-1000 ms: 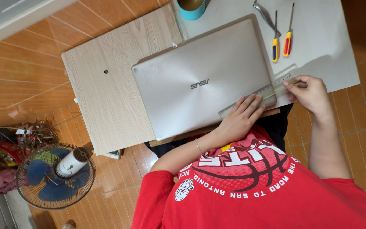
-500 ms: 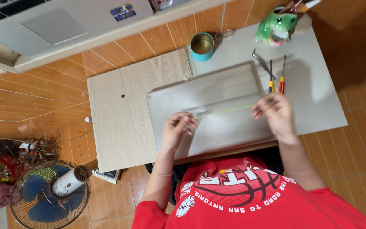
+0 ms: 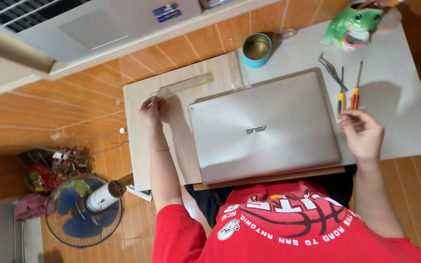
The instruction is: Measuring dimensions of the laptop casing and unscrewing the back panel for repair.
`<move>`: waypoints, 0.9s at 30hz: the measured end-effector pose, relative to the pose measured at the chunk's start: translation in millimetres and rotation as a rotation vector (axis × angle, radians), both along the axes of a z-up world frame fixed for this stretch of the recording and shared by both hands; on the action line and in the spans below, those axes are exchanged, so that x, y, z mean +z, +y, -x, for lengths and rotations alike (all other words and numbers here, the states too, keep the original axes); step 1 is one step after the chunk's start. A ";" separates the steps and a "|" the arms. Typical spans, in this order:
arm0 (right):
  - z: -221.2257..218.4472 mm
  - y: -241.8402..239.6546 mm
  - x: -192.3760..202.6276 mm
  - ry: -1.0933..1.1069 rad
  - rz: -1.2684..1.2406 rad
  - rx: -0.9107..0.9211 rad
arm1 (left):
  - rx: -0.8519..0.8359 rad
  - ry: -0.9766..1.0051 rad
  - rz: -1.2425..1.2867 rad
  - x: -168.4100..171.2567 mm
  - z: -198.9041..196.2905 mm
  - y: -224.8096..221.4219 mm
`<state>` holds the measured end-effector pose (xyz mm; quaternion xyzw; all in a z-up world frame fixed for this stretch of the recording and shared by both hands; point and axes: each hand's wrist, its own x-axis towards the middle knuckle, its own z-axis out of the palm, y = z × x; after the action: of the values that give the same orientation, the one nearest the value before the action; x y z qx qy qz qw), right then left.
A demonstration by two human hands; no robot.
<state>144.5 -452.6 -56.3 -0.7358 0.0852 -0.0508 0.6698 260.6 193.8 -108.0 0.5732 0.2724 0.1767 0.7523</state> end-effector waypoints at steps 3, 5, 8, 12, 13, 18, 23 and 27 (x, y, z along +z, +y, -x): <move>5.0 -17.1 9.0 -0.062 0.138 -0.122 | -0.031 0.166 -0.264 23.7 -0.5 -18.8; 7.2 -23.3 18.7 -0.109 0.224 -0.157 | 0.009 0.418 -0.848 28.6 7.8 -19.5; 9.2 -21.6 31.6 -0.114 0.318 -0.179 | 0.006 0.222 -1.100 52.9 35.8 -42.4; 9.4 -14.1 41.2 -0.106 0.452 -0.169 | -0.175 0.151 -1.157 65.7 100.1 -97.6; 11.8 -14.8 36.4 -0.062 0.484 -0.120 | -0.226 0.156 -1.190 65.3 119.5 -113.0; 42.0 -1.1 24.2 0.164 0.630 0.075 | -0.323 0.162 -1.289 73.5 204.7 -175.4; 76.0 23.4 -7.7 0.151 0.981 0.085 | -0.286 0.334 -1.062 76.6 243.1 -208.1; 65.1 32.3 26.5 0.202 0.994 0.068 | -0.321 0.391 -0.975 116.0 234.9 -212.5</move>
<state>79.3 -420.3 -29.8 -0.9693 0.0909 0.0080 0.2285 25.7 -18.7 8.0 0.9119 0.2026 0.0556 0.3524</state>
